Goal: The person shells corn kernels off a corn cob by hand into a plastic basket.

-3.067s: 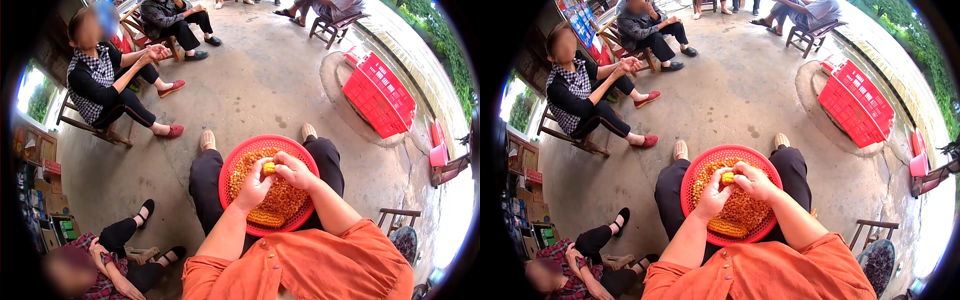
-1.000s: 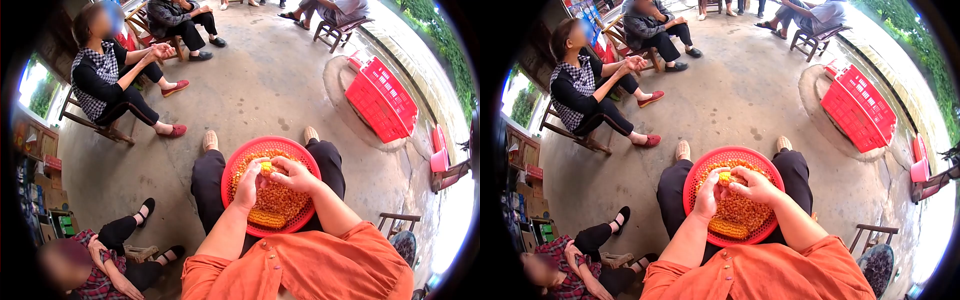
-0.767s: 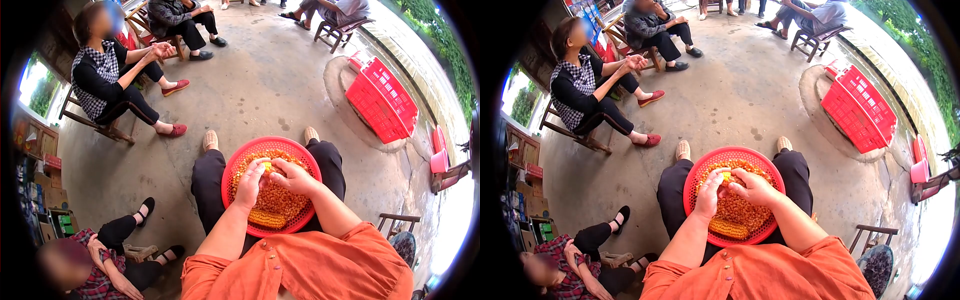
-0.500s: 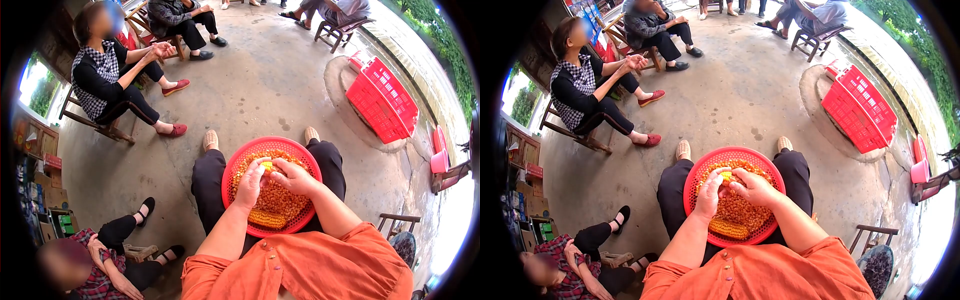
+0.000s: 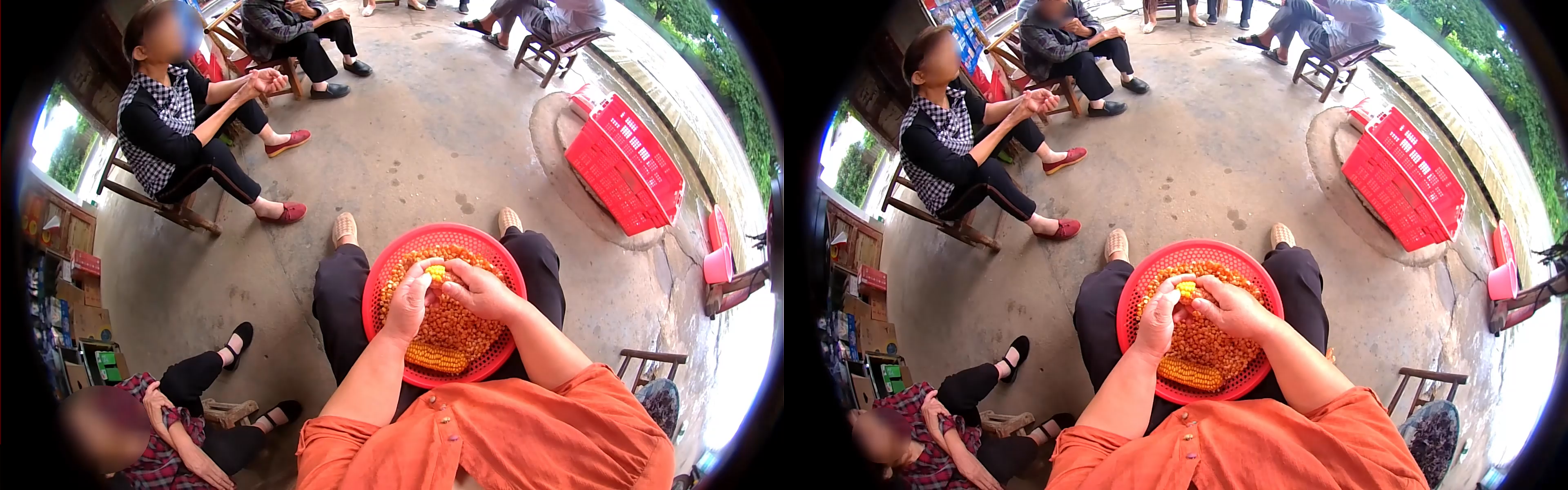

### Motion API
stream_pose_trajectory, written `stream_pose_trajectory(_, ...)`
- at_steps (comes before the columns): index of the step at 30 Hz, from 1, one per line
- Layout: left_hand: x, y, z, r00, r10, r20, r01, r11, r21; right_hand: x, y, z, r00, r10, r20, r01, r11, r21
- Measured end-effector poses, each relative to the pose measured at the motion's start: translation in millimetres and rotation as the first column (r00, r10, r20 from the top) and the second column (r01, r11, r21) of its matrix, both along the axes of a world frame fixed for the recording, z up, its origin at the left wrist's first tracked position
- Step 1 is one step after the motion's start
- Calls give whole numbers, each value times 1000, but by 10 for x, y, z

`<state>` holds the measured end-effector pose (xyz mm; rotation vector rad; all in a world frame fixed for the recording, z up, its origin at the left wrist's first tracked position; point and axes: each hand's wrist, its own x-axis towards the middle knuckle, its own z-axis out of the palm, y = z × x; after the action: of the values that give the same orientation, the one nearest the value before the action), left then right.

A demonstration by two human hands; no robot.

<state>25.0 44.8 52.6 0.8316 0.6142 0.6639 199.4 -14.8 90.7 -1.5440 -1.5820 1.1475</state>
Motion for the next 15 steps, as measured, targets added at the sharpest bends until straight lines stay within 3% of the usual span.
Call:
stream_pose_trajectory(9, -5, 21, -21, 999, -40, -1, 40, 998, -42, 0, 12, -56, 999, -28, 34, 30, 998, -47)
stream_pose_trajectory(10, 37, -11, 15, 999, 18, -49, -19, 999, -26, 4, 16, -79, 999, -28, 34, 30, 998, -47)
stream_pose_trajectory(12, 54, -24, 25, 993, 76, -95, -77, 997, -8, 11, 19, -115, 998, -56, 14, 55, 995, 80)
stream_pose_trajectory(15, 8, 14, -35, 999, 38, -33, -39, 999, -26, 2, 14, -116, 998, -66, -2, 66, 994, 88)
